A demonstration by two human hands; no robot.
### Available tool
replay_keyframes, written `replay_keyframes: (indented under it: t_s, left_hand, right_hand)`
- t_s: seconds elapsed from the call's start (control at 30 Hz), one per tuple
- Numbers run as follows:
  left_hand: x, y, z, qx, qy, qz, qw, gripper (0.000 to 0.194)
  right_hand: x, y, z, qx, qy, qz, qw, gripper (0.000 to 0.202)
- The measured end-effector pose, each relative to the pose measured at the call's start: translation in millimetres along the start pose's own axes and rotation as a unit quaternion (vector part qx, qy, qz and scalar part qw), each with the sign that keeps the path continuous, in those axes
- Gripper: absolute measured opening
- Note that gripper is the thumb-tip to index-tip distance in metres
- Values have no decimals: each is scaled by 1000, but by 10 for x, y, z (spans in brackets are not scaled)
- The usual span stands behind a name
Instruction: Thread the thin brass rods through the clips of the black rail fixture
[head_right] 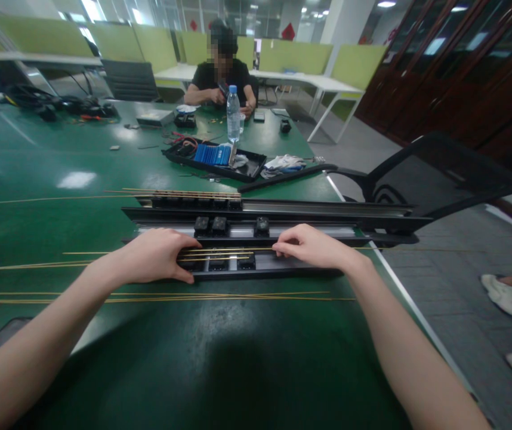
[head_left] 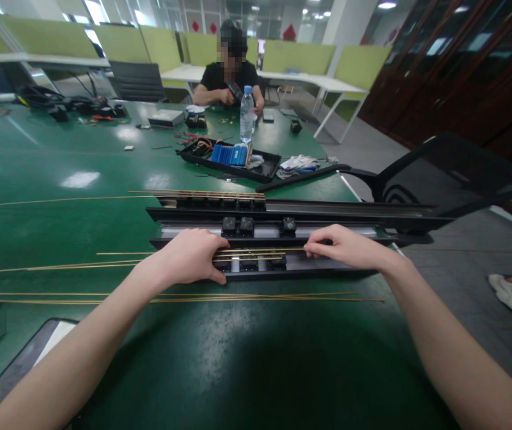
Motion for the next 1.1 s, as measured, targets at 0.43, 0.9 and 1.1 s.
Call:
replay_keyframes:
  t_s: [0.43,0.9,1.1]
  left_hand:
    - [16,-23,16,15,19,10,1000,68]
    - [26,-33,10,22,23,9,999,71]
    - [17,-29,7,20,23,11,999,71]
  right_hand:
    - [-4,115,-71,-35,10,-3,999,37]
    - [-11,168,-100,-48,9,-13,999,33]
    - [6,216,-125,-55,14,-32,998,27]
Point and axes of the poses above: each hand's wrist, its own z-axis towards the middle knuckle, its own y-axis out of the back of the hand, x = y × z, the point moved 10 cm from there along z, towards the middle knuckle, and after that the axes turned 1 degree about -y, right-handed, at the moved point
